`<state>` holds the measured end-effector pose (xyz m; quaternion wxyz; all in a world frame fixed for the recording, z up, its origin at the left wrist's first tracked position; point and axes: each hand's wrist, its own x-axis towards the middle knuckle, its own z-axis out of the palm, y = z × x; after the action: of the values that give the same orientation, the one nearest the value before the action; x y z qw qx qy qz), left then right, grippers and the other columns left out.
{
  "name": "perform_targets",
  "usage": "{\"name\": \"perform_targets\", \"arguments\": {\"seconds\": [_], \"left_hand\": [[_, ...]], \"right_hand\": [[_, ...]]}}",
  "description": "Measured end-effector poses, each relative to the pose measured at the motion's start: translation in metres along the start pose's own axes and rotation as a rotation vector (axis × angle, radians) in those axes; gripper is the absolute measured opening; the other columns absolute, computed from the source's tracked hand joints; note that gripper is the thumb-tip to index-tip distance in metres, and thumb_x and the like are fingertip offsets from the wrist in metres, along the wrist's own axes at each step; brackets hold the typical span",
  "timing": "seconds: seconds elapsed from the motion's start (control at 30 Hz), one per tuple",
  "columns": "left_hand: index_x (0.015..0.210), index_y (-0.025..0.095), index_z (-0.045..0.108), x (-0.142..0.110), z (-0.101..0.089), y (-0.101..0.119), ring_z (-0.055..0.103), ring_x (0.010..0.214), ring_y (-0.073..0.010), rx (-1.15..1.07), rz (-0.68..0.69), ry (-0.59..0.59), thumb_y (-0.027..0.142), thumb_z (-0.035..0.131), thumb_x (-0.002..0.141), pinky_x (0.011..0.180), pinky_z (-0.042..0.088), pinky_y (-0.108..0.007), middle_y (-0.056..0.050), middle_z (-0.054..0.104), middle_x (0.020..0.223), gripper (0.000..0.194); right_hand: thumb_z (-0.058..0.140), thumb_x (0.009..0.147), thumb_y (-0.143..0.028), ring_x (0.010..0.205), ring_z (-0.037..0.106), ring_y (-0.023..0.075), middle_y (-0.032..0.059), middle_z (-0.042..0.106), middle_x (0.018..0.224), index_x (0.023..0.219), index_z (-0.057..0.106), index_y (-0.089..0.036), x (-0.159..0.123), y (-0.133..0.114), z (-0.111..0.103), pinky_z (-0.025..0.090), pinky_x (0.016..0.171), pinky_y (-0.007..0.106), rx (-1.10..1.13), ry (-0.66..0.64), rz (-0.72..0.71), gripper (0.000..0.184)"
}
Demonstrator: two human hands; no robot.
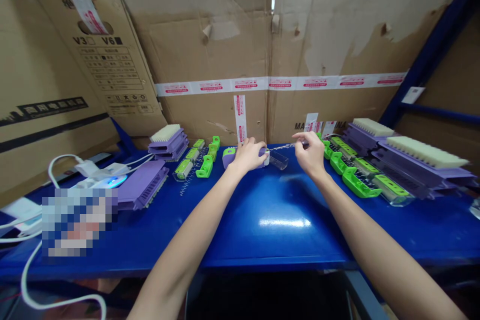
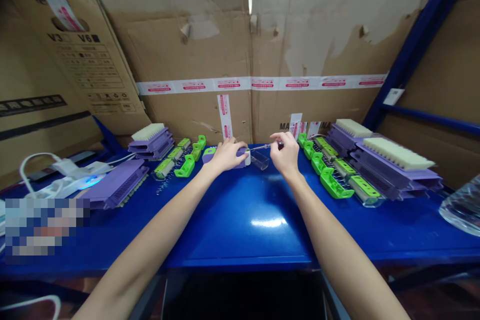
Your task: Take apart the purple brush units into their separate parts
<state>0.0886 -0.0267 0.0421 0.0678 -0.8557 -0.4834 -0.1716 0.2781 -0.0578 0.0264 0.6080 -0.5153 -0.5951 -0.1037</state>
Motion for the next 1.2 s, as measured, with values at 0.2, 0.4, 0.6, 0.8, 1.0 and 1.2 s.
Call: {"name": "perform_targets", "arguments": {"seconds": [0.2,0.4,0.6,0.8,1.0,1.2], "left_hand": [[0.117,0.029,0.062,0.002,0.000,0.000,0.050,0.113,-0.0285,-0.003,0.002,-0.007,0.045,0.052,0.088,0.094,0.041,-0.043,-0.010,0.057,0.112,0.035],[0.118,0.030,0.062,0.003,0.001,-0.001,0.049,0.114,-0.0290,-0.005,0.000,-0.006,0.043,0.052,0.089,0.094,0.041,-0.044,-0.010,0.056,0.112,0.034],[0.118,0.029,0.061,0.004,0.002,-0.002,0.048,0.116,-0.0296,-0.021,-0.007,-0.010,0.042,0.051,0.089,0.094,0.041,-0.045,-0.010,0.055,0.114,0.033],[0.109,0.022,0.062,0.006,0.003,-0.005,0.048,0.117,-0.0257,-0.067,0.053,-0.001,0.033,0.053,0.088,0.098,0.038,-0.042,-0.007,0.058,0.117,0.026],[0.111,0.022,0.062,0.008,0.005,-0.006,0.049,0.116,-0.0261,-0.050,0.039,-0.005,0.033,0.053,0.087,0.096,0.040,-0.041,-0.007,0.059,0.116,0.028],[0.112,0.024,0.063,0.008,0.007,-0.007,0.047,0.116,-0.0265,-0.022,0.032,-0.002,0.037,0.052,0.088,0.096,0.039,-0.041,-0.007,0.058,0.115,0.030]], "right_hand": [[0.046,0.075,-0.013,0.065,0.054,0.0145,0.0039,0.059,0.076,0.077,0.067,-0.017,0.000,0.000,-0.001,0.045,0.063,0.028,-0.025,-0.024,-0.011,0.022],[0.048,0.081,-0.018,0.068,0.057,0.0157,0.0055,0.061,0.077,0.081,0.070,-0.017,0.001,-0.001,-0.003,0.046,0.064,0.028,-0.063,-0.057,-0.062,0.023],[0.051,0.082,-0.021,0.078,0.065,0.0184,0.0068,0.071,0.085,0.086,0.073,-0.018,0.008,0.009,-0.010,0.049,0.075,0.029,-0.130,-0.261,-0.078,0.022],[0.054,0.081,-0.027,0.074,0.067,0.0177,0.0050,0.074,0.084,0.088,0.076,-0.019,0.006,0.014,-0.010,0.048,0.073,0.026,-0.160,-0.529,0.000,0.024],[0.052,0.082,-0.032,0.065,0.062,0.0162,0.0038,0.071,0.070,0.098,0.074,-0.016,0.004,0.012,-0.007,0.044,0.066,0.025,-0.154,-0.704,0.056,0.032],[0.046,0.085,-0.031,0.063,0.060,0.0144,0.0011,0.068,0.065,0.101,0.072,-0.017,0.003,0.018,-0.005,0.041,0.063,0.023,-0.095,-0.825,0.085,0.033]]}}
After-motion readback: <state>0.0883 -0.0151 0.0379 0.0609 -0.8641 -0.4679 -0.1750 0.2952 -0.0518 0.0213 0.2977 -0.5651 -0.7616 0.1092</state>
